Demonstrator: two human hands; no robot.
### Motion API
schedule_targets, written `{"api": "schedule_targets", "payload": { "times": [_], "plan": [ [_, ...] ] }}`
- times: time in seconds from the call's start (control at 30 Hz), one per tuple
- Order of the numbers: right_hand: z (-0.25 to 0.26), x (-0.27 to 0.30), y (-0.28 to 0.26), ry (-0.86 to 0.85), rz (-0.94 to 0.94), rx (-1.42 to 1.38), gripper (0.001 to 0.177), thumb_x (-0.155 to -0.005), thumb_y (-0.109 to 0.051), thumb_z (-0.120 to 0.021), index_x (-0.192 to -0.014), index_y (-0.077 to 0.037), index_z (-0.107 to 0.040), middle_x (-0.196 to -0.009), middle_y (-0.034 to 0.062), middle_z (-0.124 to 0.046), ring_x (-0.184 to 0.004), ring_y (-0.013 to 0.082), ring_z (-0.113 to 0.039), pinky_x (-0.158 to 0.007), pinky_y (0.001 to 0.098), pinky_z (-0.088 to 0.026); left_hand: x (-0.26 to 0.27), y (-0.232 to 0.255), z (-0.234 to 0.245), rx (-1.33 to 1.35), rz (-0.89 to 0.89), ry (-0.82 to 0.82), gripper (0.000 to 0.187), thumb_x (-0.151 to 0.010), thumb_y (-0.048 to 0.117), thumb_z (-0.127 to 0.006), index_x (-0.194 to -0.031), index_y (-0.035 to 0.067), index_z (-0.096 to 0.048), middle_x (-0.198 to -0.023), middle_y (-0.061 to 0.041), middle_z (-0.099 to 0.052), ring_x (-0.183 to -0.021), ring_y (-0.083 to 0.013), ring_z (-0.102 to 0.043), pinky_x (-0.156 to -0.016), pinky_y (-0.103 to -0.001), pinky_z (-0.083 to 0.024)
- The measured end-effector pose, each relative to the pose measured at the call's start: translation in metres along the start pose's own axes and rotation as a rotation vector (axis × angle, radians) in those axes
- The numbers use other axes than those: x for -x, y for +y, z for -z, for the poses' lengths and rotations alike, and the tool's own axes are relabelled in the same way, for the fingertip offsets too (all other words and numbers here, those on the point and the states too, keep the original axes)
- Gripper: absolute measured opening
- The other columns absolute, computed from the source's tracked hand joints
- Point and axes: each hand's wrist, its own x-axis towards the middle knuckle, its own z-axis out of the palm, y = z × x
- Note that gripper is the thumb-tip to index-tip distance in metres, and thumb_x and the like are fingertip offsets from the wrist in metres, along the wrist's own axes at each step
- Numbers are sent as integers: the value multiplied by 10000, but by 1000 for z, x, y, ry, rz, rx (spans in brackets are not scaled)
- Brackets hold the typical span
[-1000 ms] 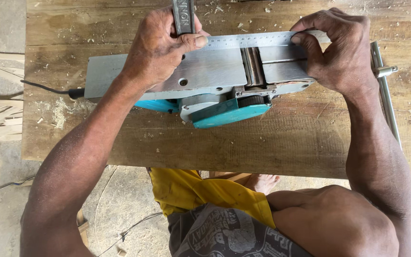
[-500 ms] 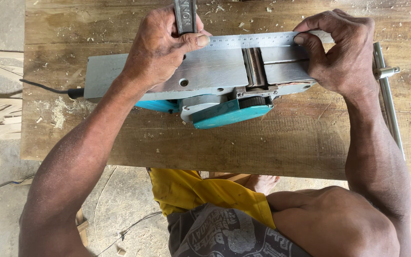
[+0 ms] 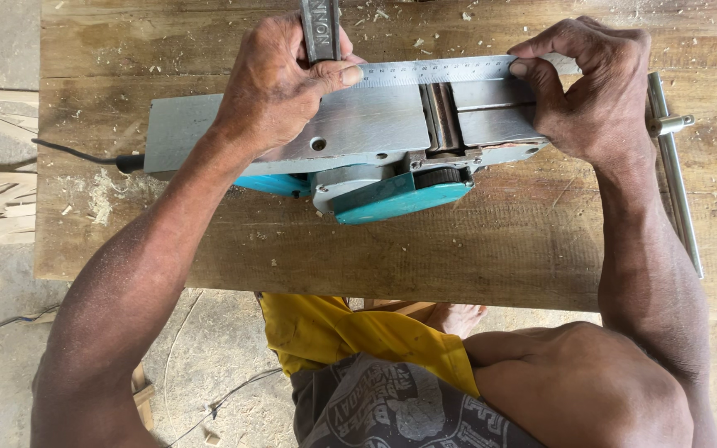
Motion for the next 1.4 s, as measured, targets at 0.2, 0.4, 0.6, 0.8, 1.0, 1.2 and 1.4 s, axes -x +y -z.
{"api": "schedule_targets", "payload": {
  "times": [0.2,0.4,0.6,0.8,1.0,1.2,1.4],
  "plan": [
    [0,-2,-1,2,-10,-27,148,-1007,163,-709,-1015,20,-748,-946,126,-755,-886,189,-744,-847,339,-592,1,-2,0,31,-1,4,118,-1041,81,-766,-1060,41,-656,-967,-131,-730,-1043,-231,-790,-908,-375,-685],
    [1,-4,-7,9,0,-25,196,-977,173,-662,-1036,9,-751,-973,108,-758,-919,184,-751,-847,315,-591,1,-1,0,-46,-8,6,127,-1043,111,-784,-1066,51,-674,-966,-117,-762,-1008,-216,-789,-901,-387,-657],
    [1,-5,-9,12,-24,-23,178,-985,182,-689,-1004,19,-758,-950,122,-760,-883,200,-747,-839,341,-581,1,1,-1,-85,12,14,123,-1028,127,-799,-1047,60,-697,-936,-90,-774,-927,-188,-778,-852,-371,-643],
    [0,-4,-6,19,-4,-31,212,-971,177,-642,-1030,5,-752,-981,107,-759,-928,188,-753,-858,317,-592,-3,2,0,-101,15,16,113,-1023,134,-800,-1038,63,-714,-936,-84,-779,-888,-172,-764,-823,-365,-635],
    [-1,-10,-4,18,11,-23,197,-992,187,-661,-1023,17,-757,-953,115,-755,-891,193,-744,-824,322,-586,-4,3,1,-96,44,13,106,-1008,133,-806,-1023,65,-726,-907,-86,-767,-855,-176,-755,-797,-364,-642],
    [-2,-5,-4,16,5,-25,210,-962,187,-634,-1010,18,-750,-970,126,-760,-906,198,-750,-828,321,-588,2,3,-1,-109,28,13,108,-1008,125,-813,-1036,61,-730,-917,-88,-769,-857,-177,-757,-809,-371,-638],
    [-1,-4,-4,24,30,-35,230,-958,199,-615,-1012,18,-748,-987,134,-761,-917,209,-760,-862,335,-608,-2,2,-2,-148,92,5,122,-1000,131,-813,-1007,57,-717,-900,-84,-767,-779,-173,-735,-743,-375,-623]
  ]
}}
